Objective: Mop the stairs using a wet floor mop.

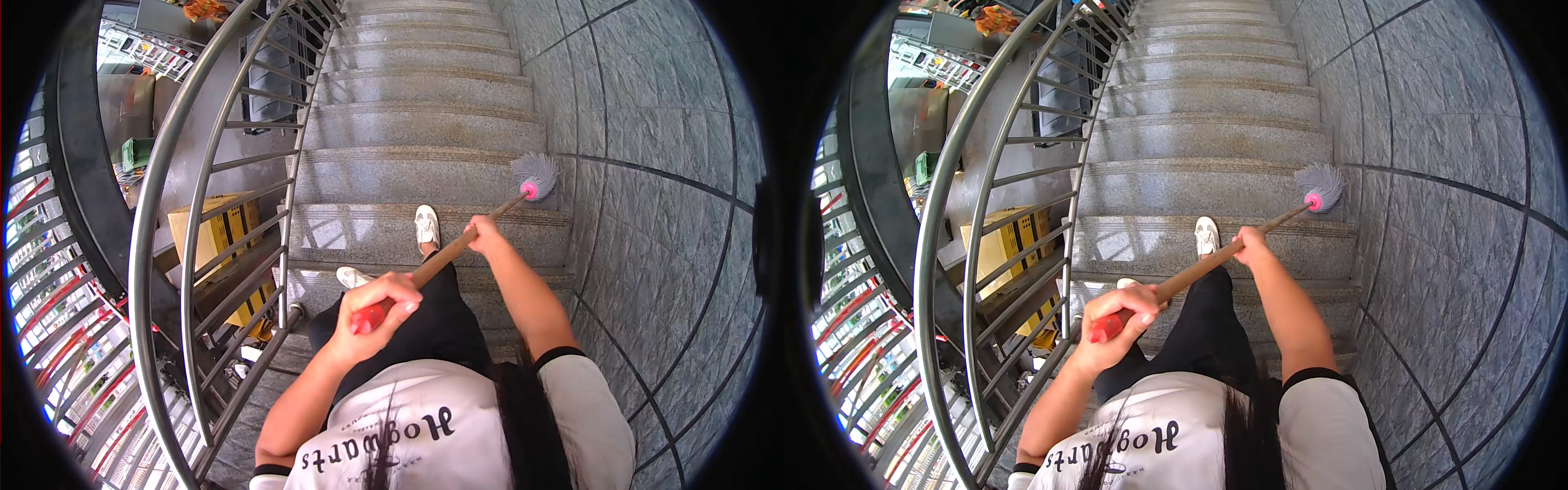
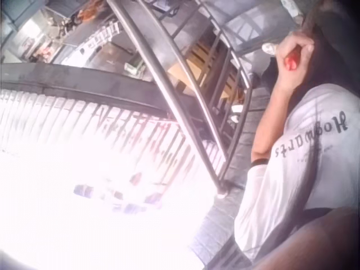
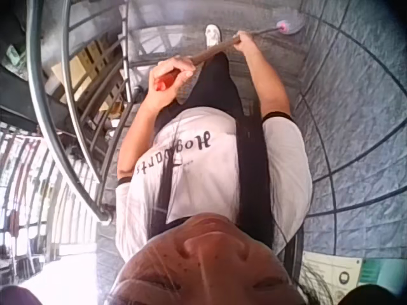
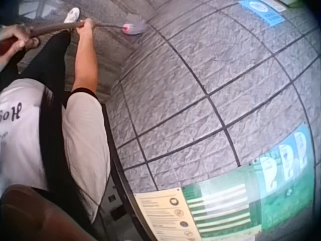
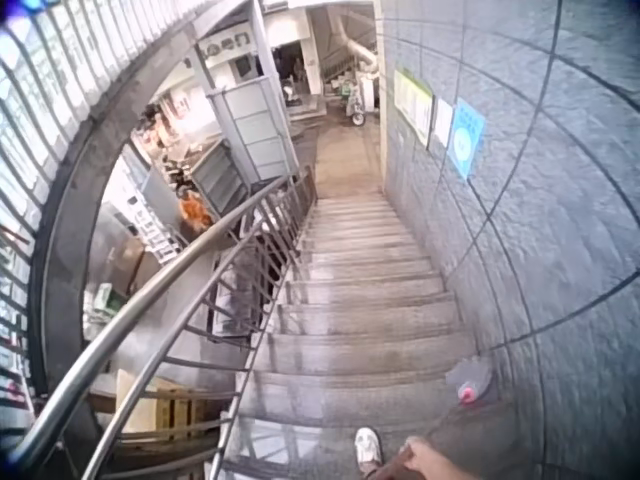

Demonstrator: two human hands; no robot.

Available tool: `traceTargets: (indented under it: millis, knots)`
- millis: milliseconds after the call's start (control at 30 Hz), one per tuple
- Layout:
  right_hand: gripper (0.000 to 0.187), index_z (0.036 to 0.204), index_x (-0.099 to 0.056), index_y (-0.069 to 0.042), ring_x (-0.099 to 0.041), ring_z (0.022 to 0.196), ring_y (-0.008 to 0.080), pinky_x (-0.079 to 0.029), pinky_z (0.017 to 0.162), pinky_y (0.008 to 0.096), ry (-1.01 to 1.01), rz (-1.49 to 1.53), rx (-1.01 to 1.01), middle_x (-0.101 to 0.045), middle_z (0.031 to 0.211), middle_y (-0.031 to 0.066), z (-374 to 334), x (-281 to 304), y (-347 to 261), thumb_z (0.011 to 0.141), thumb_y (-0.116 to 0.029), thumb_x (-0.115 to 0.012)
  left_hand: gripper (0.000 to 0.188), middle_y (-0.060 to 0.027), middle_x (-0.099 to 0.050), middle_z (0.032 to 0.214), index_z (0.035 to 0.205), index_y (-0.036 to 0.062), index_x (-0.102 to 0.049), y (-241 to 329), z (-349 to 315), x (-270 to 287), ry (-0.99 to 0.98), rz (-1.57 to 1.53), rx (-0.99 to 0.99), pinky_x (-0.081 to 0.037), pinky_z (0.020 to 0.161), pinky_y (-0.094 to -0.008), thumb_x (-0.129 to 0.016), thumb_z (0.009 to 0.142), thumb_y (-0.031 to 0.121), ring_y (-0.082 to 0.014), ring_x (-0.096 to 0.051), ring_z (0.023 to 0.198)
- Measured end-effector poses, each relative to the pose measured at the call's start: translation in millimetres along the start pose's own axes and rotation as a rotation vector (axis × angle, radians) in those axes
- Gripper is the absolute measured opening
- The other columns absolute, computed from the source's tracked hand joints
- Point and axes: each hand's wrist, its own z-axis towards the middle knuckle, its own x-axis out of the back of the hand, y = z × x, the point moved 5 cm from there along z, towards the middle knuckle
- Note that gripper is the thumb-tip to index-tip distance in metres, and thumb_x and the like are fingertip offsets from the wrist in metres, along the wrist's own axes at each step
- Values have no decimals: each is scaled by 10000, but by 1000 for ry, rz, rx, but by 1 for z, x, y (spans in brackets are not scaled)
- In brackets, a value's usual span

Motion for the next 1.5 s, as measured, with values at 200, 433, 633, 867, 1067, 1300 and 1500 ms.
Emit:
traceTargets:
  millis: [200, 433, 633, 867, 1067, 1300, 1500]
  knots:
    - [113, 637, -392, -61, -408, 444, 142, -404, 424, 280, -254, -71, -55, -376, 540, 33, -76, -104, 107, 699, -7, -469, 79, -57, -545, 641, 711, 29, -533, 83, -83, 53, 269, 282, 34, -392, 786, -383, -604, 683, 9, -168, -529, 638]
    - [96, 667, -432, -29, -511, 502, 169, -434, 400, 300, -524, -261, -121, -451, 573, 57, -131, -183, 178, 682, -79, -513, 326, -65, -543, 583, 644, 35, -479, 130, -112, 72, 480, 560, -43, -421, 753, -378, -593, 739, 325, -202, -559, 638]
    - [134, 681, -453, -20, -544, 504, 179, -422, 378, 287, -408, -290, -55, -501, 600, 77, -121, -167, 163, 701, -136, -517, 368, -163, -579, 691, 592, 10, -458, 115, -96, 96, 458, 487, 12, -414, 776, -409, -520, 788, 315, -308, -560, 819]
    - [99, 684, -448, -20, -512, 469, 186, -413, 374, 301, -260, -129, 129, -472, 570, 70, -45, -79, 62, 689, -95, -514, 313, -176, -577, 832, 634, -5, -493, 41, -39, 50, 205, 215, 63, -373, 838, -425, -499, 810, 254, -318, -498, 963]
    - [107, 711, -433, -46, -488, 480, 186, -433, 429, 345, -25, -106, 235, -449, 548, 61, 29, 40, -58, 684, -93, -525, 26, -137, -557, 956, 738, 4, -521, -43, 34, -42, -136, 83, 63, -357, 869, -367, -515, 762, 12, -289, -459, 1041]
    - [161, 798, -440, -43, -474, 507, 185, -395, 386, 301, 63, -327, 223, -476, 657, 80, 20, 61, -55, 721, -173, -495, 79, -106, -568, 902, 722, 5, -506, -42, 25, -48, -226, 99, 63, -375, 857, -357, -581, 709, -15, -276, -483, 1015]
    - [108, 755, -436, -74, -448, 481, 166, -378, 364, 282, -237, -393, -75, -451, 621, 51, -6, -9, 74, 738, -167, -489, 80, -129, -579, 835, 666, -19, -528, 24, -43, 33, -216, 216, 163, -363, 868, -393, -608, 674, -25, -284, -519, 948]
